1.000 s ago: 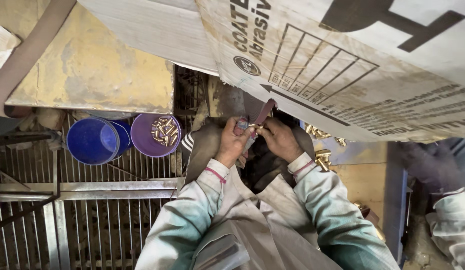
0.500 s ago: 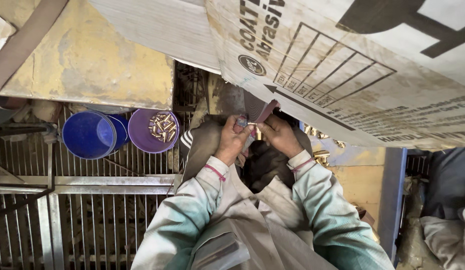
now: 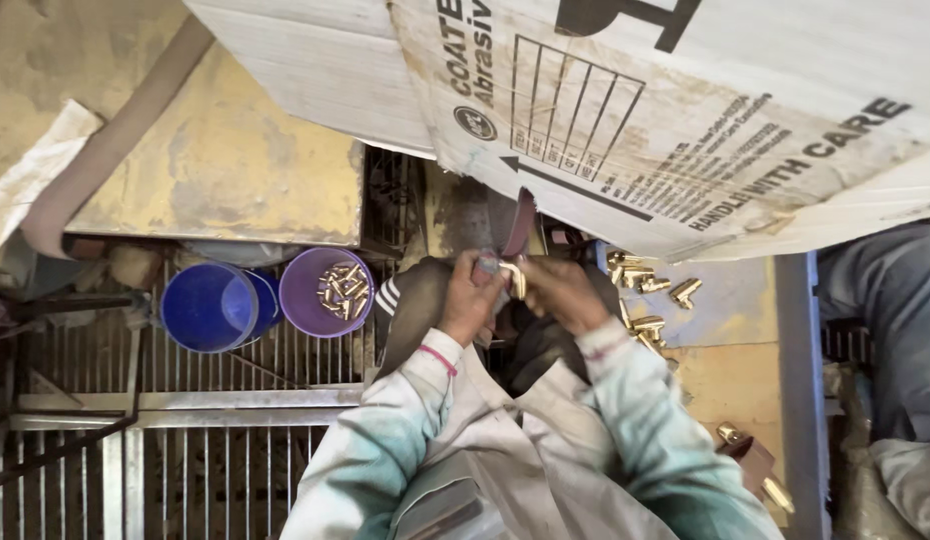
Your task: The person sits on the floor and repeatedly picks up small brass-colored metal parts from a blue tray. They rub each part against a moving sanding belt to smooth its surface, then place the finished part into a purple bucket. The process is repeated for multiple parts throughout the clip.
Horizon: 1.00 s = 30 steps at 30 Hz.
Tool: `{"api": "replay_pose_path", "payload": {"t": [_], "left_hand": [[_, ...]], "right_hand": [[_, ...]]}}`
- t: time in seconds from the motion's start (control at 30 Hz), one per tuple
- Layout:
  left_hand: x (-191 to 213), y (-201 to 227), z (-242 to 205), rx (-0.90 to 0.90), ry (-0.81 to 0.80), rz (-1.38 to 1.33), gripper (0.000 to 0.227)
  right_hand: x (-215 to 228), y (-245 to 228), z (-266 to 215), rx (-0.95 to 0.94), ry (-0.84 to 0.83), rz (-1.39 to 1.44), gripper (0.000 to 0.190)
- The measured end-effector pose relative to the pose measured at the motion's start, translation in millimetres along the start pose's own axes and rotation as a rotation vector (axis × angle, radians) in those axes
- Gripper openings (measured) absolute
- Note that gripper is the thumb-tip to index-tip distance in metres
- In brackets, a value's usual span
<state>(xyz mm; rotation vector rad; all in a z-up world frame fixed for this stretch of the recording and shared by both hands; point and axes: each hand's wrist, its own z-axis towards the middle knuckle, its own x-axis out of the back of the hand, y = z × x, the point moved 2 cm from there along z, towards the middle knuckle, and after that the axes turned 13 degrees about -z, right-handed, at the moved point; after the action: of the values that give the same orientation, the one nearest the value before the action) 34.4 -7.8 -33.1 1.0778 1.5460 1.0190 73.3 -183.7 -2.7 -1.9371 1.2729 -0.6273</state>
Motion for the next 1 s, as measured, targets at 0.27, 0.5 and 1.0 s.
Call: {"api": "replay_pose_path", "payload": {"t": [0.27, 0.5, 1.0], "left_hand": [[-10, 35, -55, -0.038, -0.223, -0.404, 0.049], [3, 58, -78, -0.167, -0.318, -0.139, 0.044], [-5, 32, -58, 0.201, -0.084, -0.568, 0.036]], "right_hand": [[-24, -34, -99, 0.855, 0.381, -0.629, 0.031], [-31, -22, -121, 0.966, 0.439, -0.725, 0.032], [-33, -27, -100, 0.905, 0.422, -0.841, 0.049]]}}
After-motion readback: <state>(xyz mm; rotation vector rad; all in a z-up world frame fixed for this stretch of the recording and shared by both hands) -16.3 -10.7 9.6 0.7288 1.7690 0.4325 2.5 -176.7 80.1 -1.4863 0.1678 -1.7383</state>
